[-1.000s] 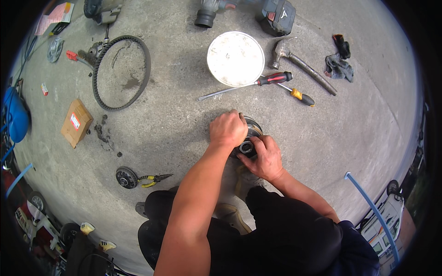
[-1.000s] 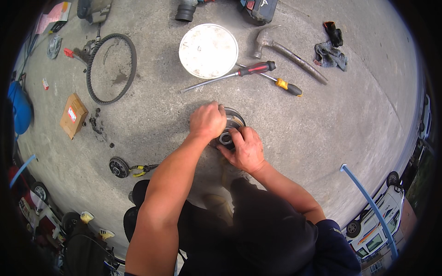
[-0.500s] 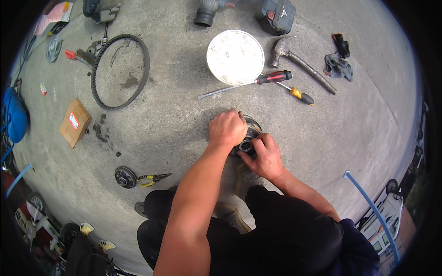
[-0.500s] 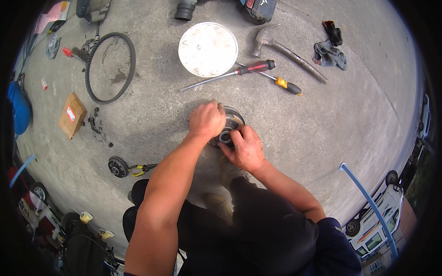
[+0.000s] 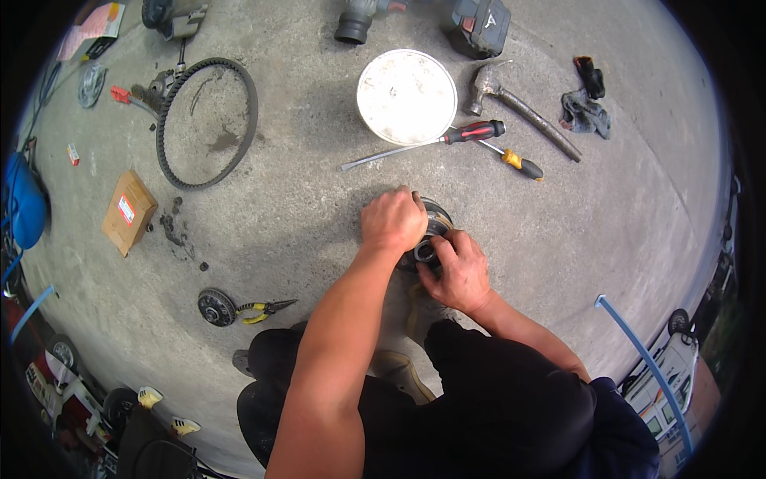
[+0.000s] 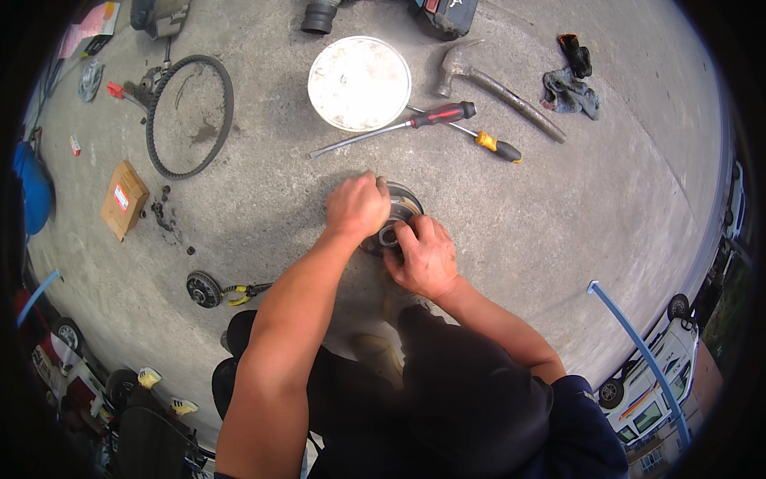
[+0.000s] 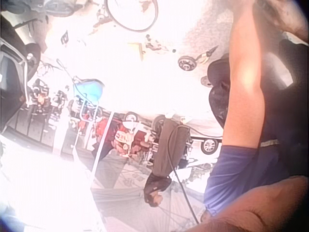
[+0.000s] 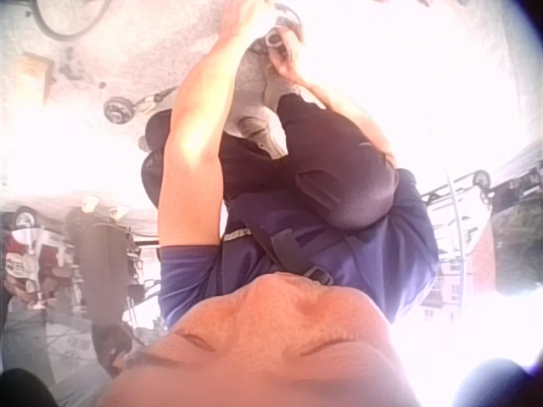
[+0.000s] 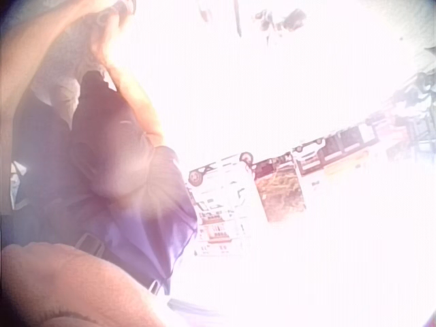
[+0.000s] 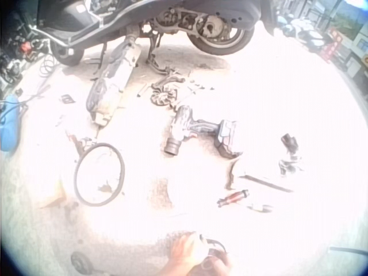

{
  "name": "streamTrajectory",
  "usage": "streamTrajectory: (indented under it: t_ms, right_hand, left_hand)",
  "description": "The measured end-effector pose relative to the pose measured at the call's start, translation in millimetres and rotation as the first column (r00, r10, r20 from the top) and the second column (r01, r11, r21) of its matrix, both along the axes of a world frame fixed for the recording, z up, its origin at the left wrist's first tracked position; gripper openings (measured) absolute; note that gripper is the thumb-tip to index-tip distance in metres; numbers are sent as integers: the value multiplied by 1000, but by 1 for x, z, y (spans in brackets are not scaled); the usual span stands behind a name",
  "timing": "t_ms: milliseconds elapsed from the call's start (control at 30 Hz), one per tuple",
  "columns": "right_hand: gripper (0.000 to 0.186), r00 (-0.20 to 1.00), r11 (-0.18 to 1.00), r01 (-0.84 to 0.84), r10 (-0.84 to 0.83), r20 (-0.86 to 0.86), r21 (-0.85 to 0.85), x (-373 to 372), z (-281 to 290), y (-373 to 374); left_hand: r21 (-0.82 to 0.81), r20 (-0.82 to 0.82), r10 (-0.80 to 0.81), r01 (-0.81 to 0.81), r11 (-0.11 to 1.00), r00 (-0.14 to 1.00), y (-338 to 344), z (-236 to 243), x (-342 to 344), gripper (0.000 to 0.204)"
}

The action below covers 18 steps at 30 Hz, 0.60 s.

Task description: The person disassembles a scooter clutch assembly on the floor, uses a power drill to remove a bolt, wipes the clutch bell and other parts with a cloth, and handles a drive belt. The person then retrieves a screwdriver from a tool cabinet and returns to the scooter.

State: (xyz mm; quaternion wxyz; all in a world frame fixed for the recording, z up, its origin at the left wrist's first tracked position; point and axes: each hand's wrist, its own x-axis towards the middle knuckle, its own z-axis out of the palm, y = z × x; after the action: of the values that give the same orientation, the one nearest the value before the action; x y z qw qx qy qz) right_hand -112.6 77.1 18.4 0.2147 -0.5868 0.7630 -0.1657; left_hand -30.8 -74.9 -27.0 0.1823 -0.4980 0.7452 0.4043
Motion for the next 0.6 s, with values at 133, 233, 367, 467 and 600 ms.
streamTrajectory:
  t_ms: [133, 233, 367, 467, 600]
  right_hand:
    - [40, 999, 999, 19, -20, 25, 49, 0, -4, 2]
    - [43, 999, 999, 20, -21, 35, 40, -2, -6, 2]
    - [45, 999, 1000, -1, 1, 49, -11, -2, -6, 4]
    - [46, 1000, 1000, -15, 15, 27, -20, -2, -7, 4]
    - [45, 999, 998, 11, -13, 34, 55, -2, -8, 3]
  left_hand:
    - [1, -1, 1, -1, 1000, 1000, 0, 0, 0, 35]
    - [-2, -1, 3, -3, 1000, 1000, 0, 0, 0, 35]
    - [1, 4, 3, -3, 1000, 1000, 0, 0, 0, 35]
    - [3, -3, 0, 0, 1000, 1000, 0, 0, 0, 35]
    - [15, 0, 0, 0, 1000, 1000, 0, -1, 1, 38]
